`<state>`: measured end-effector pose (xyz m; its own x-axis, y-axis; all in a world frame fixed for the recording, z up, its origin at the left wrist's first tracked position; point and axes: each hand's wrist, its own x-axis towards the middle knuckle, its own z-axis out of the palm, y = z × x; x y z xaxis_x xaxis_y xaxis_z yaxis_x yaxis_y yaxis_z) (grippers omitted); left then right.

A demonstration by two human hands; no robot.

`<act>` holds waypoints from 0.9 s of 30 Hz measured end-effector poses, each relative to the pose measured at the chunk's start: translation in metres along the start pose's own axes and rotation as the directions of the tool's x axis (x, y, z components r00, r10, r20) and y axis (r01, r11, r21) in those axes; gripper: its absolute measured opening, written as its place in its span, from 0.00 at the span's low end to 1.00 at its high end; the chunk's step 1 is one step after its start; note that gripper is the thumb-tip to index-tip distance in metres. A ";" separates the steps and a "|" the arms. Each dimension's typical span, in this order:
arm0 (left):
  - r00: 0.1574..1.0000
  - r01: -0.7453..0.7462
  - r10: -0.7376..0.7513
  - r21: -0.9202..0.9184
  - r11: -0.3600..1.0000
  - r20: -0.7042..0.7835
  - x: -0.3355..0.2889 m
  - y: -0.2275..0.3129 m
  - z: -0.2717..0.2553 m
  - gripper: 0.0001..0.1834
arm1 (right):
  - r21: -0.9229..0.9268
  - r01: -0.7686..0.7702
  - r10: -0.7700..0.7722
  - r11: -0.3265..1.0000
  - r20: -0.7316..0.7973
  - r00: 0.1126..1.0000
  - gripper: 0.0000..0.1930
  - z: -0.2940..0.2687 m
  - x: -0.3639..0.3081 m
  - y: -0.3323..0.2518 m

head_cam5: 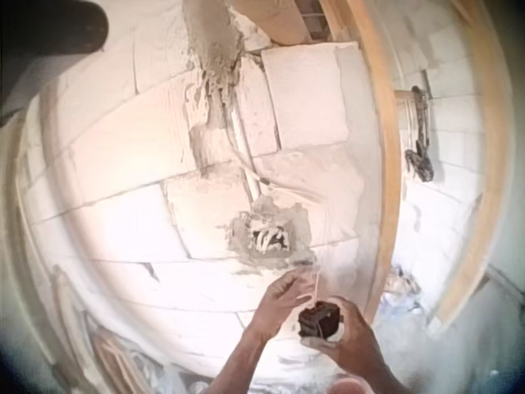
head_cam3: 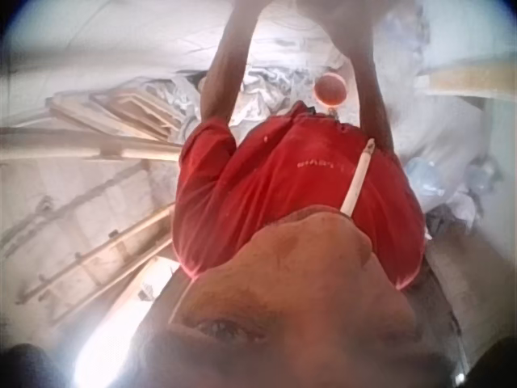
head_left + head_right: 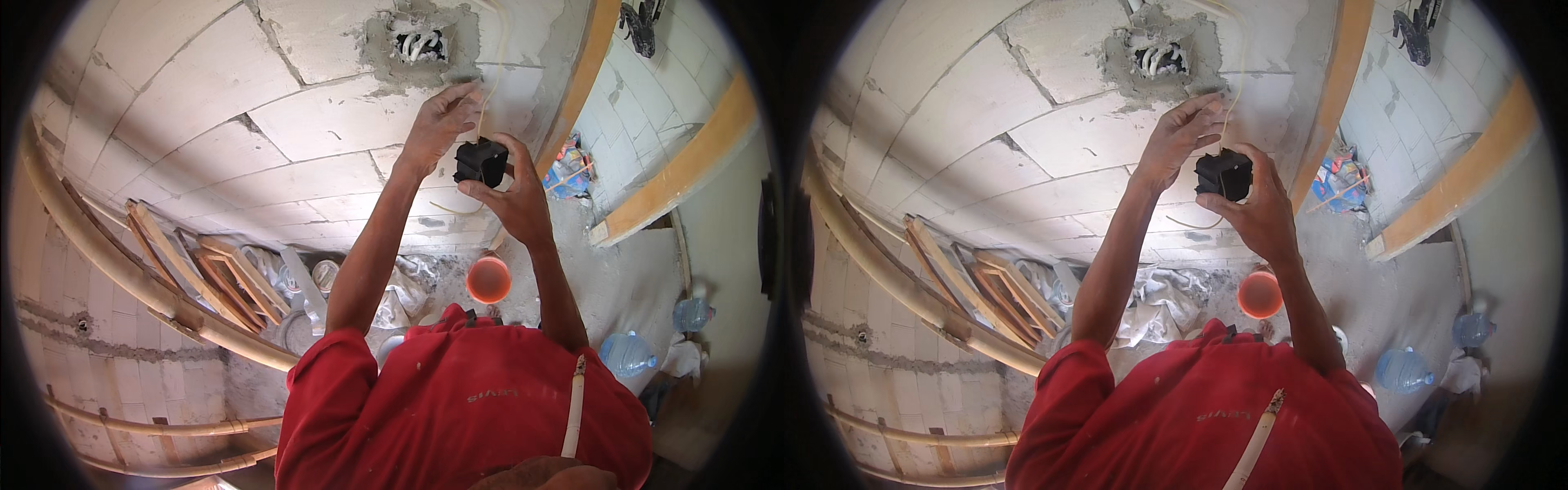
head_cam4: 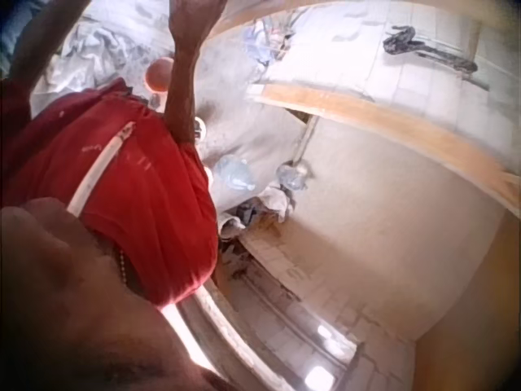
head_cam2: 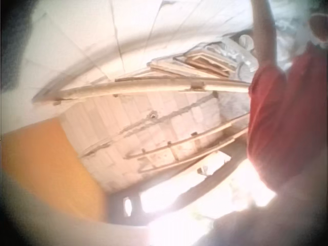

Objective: The person uses a hammer and chisel to chip away at a tiled wall to create a recess. They then insert a black electrical box into the hole, adjusting the wires and securing the box with the hammer. The person repeats this process for a second electrical box nearby.

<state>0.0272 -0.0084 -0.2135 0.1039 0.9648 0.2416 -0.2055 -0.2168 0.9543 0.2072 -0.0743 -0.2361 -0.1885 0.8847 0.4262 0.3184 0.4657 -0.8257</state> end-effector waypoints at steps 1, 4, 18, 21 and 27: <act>0.999 -0.035 0.034 0.038 0.999 0.019 0.005 -0.001 0.001 0.25 | 0.012 -0.017 0.017 1.000 0.018 1.000 0.43 0.000 0.001 0.003; 0.994 0.023 -0.035 0.116 0.993 0.100 0.011 -0.001 0.002 0.22 | 0.003 -0.013 0.013 1.000 -0.031 0.999 0.41 -0.002 0.006 0.015; 0.953 -0.273 0.275 0.028 0.962 -0.129 0.050 0.145 0.020 0.30 | -0.190 0.199 -0.242 0.962 -0.242 0.940 0.40 -0.038 0.057 -0.035; 0.952 -0.296 0.294 -0.014 0.955 -0.084 0.053 0.153 0.038 0.22 | -0.140 0.213 -0.225 0.967 -0.080 0.971 0.41 -0.048 0.050 -0.043; 0.892 -0.437 0.449 -0.150 0.887 0.057 0.058 0.130 0.020 0.15 | 0.219 0.072 -0.073 0.973 -0.007 0.997 0.40 -0.059 0.040 -0.031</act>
<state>0.0257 0.0162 -0.0715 0.0554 0.7546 0.6539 -0.3734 -0.5917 0.7144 0.2448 -0.0527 -0.1713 -0.2050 0.8486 0.4877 0.0928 0.5129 -0.8534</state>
